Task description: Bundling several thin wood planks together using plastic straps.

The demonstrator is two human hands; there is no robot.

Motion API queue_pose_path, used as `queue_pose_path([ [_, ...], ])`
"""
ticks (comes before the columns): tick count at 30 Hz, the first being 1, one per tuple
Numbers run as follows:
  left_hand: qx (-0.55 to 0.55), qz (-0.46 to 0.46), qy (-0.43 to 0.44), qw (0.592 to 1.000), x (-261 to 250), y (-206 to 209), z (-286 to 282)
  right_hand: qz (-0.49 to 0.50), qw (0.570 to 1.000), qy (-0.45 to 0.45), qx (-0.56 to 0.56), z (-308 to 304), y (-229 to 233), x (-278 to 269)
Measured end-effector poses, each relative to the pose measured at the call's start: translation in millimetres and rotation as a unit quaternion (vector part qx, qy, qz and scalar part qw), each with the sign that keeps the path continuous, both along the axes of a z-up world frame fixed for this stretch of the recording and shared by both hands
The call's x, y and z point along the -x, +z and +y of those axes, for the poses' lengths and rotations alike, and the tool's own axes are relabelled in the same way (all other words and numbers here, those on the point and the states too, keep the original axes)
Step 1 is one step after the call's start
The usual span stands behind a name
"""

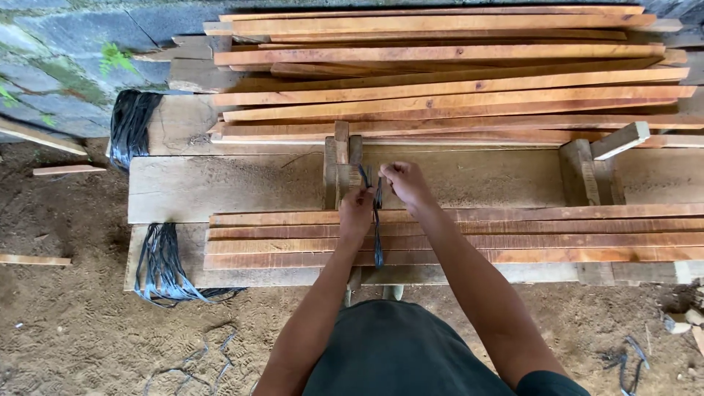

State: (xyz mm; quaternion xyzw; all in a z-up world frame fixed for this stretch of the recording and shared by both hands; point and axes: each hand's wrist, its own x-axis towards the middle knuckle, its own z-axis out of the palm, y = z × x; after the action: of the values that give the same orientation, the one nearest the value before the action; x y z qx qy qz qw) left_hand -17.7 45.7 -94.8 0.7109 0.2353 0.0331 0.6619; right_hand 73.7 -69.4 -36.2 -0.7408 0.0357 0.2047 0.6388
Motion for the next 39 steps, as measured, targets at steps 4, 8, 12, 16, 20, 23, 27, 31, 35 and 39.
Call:
queue_pose_path([
  [4,0.015,0.008,-0.004,1.0,-5.6,-7.8,-4.3,0.005,1.0,-0.028,0.001,-1.1,-16.3,0.9],
  [8,0.061,-0.007,-0.016,0.998,-6.7,-16.4,-12.1,-0.067,0.997,-0.042,0.015,6.9,-25.4,-10.3],
  [12,0.07,-0.01,-0.021,0.997,-3.2,-12.6,-14.6,-0.088,0.995,-0.033,0.017,16.1,-19.7,-11.6],
  [16,0.077,-0.012,-0.001,0.997,-1.9,-8.1,-14.4,-0.071,0.997,-0.029,0.012,8.0,-27.8,-13.4],
  [20,0.047,-0.041,0.002,0.998,0.8,-3.6,-11.2,-0.087,0.994,-0.018,-0.067,-1.1,3.7,5.8],
  [23,0.048,-0.042,0.0,0.998,0.9,-9.5,-12.5,-0.078,0.984,-0.032,-0.158,-7.1,20.0,23.9],
  [27,0.057,-0.064,0.005,0.996,3.3,-9.8,-13.8,-0.003,0.953,-0.052,-0.297,-24.9,-44.4,12.6],
  [31,0.068,-0.076,0.012,0.995,3.6,1.4,-15.8,0.039,0.944,-0.062,-0.321,-35.8,-21.6,20.0],
  [35,0.069,-0.068,0.028,0.995,3.2,19.7,-17.3,0.038,0.933,-0.028,-0.356,-41.8,-38.6,17.2],
  [39,0.047,-0.075,0.031,0.996,4.2,16.0,-14.5,0.049,0.922,-0.02,-0.385,-44.5,-45.7,24.8],
])
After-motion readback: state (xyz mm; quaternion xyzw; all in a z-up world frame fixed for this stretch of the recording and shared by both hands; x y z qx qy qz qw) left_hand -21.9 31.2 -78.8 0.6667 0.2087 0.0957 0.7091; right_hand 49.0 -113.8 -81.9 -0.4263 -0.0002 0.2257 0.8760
